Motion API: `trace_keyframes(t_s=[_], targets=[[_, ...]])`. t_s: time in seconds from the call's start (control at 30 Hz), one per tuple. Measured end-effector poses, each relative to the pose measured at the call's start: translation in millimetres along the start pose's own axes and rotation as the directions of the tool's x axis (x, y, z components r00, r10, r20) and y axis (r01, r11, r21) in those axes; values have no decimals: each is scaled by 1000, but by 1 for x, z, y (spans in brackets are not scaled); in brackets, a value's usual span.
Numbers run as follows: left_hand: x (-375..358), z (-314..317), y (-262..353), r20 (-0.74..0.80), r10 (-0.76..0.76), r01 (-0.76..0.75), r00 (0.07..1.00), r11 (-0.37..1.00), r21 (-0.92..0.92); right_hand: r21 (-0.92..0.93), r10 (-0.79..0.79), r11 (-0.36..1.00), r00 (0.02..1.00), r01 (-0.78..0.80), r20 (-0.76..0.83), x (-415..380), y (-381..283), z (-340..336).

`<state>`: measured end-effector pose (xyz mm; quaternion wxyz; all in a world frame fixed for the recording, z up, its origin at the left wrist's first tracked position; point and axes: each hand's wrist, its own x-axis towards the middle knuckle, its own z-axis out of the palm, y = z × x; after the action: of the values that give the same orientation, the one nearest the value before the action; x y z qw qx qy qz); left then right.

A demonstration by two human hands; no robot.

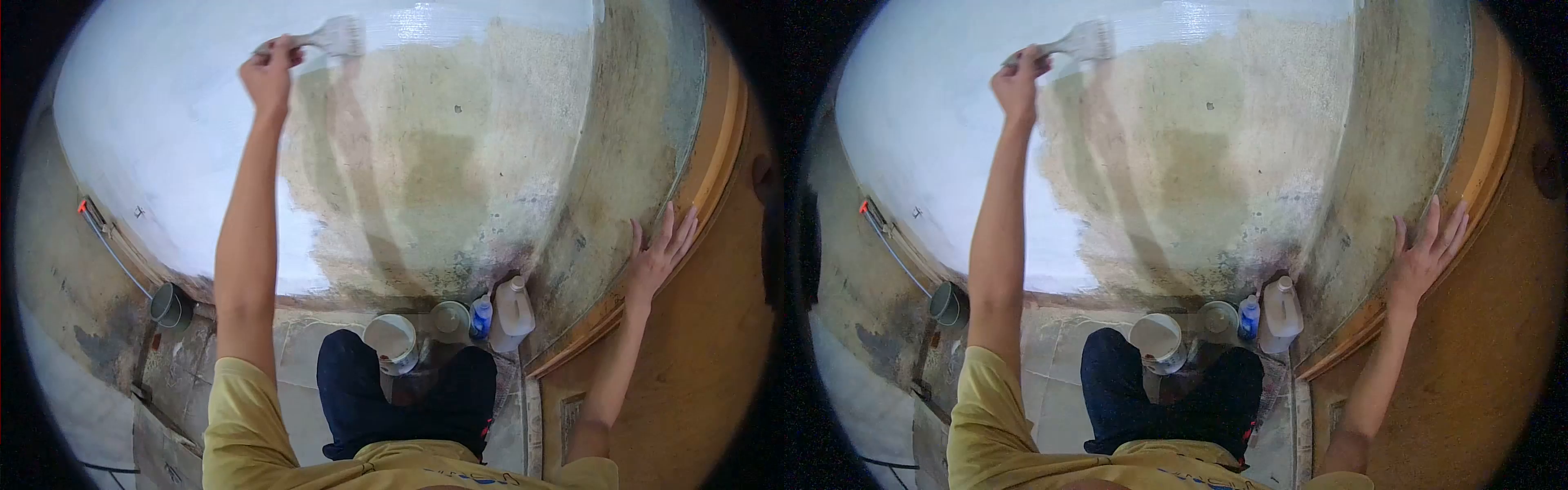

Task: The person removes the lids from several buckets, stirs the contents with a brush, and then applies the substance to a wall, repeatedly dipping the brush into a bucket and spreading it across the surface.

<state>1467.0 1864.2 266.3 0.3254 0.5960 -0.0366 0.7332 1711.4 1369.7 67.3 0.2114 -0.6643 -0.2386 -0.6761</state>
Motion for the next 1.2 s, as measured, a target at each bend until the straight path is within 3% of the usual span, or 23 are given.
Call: trace_keyframes(t_s=[0.17, 0.2, 0.27, 0.4, 0.47, 0.53, 0.6, 0.63, 0.67, 0.7, 0.73, 0.8, 0.9, 0.97, 1.03, 1.1, 1.17, 1.2], targets=[[11, -48, 37, -150, 213, -139, 965, 907, 398, -40, -3, 999, 1000, 4, 5, -1, -1, 1], [11, -45, 38, -146, 210, -138, 967, 908, 396, -40, -6, 999, 1000, 6, 10, 0, -3, 0], [9, -41, 38, -101, 328, -173, 939, 706, 687, -42, -8, 999, 1000, 9, 19, 0, -4, -1], [-12, 19, 22, -12, 481, -357, 876, 666, 655, -40, 8, 999, 1000, -7, 30, -2, -1, 0], [-39, 66, 36, 130, 531, -500, 837, 646, 577, -30, 2, 1000, 1000, -2, 30, -1, 1, 0], [-50, 120, 20, 102, 602, -548, 792, 627, 553, -9, 12, 1000, 999, -12, 41, -1, 1, -1], [-71, 171, 23, 203, 529, -535, 824, 609, 585, -20, 24, 1000, 998, -23, 52, -2, 2, -2], [-82, 196, 32, 240, 580, -596, 779, 566, 569, -19, 36, 999, 997, -34, 65, -2, 2, -2], [-101, 223, 44, 140, 590, -594, 795, 710, 378, -15, 32, 999, 998, -31, 54, -3, 3, 0], [-110, 249, 35, 215, 565, -601, 796, 697, 392, -21, 29, 999, 998, -28, 51, -2, 4, 0], [-122, 269, 53, 231, 502, -552, 833, 781, 293, -12, 26, 1000, 998, -25, 56, -2, 4, -1], [-141, 314, 55, 235, 447, -502, 863, 812, 300, -3, 27, 1000, 997, -27, 66, -3, 3, -2], [-151, 336, 70, 292, 376, -440, 879, 876, 197, 15, 40, 999, 997, -41, 72, -3, 5, -3], [-145, 340, 69, 221, 388, -431, 895, 881, 196, 27, 52, 998, 997, -54, 61, -4, 6, 0], [-135, 325, 61, 182, 236, -251, 955, 966, 67, 32, 52, 998, 997, -54, 50, -5, 6, 0], [-115, 301, 43, 262, -58, -22, 963, 956, 293, 35, 49, 998, 998, -51, 49, -4, 6, -1], [-98, 265, 19, 124, 97, -112, 988, 986, 123, 42, 46, 998, 999, -47, 12, -3, 6, -1], [-95, 244, 18, 83, 57, -67, 995, 991, 120, 43, 51, 998, 999, -51, 12, -4, 6, -1]])
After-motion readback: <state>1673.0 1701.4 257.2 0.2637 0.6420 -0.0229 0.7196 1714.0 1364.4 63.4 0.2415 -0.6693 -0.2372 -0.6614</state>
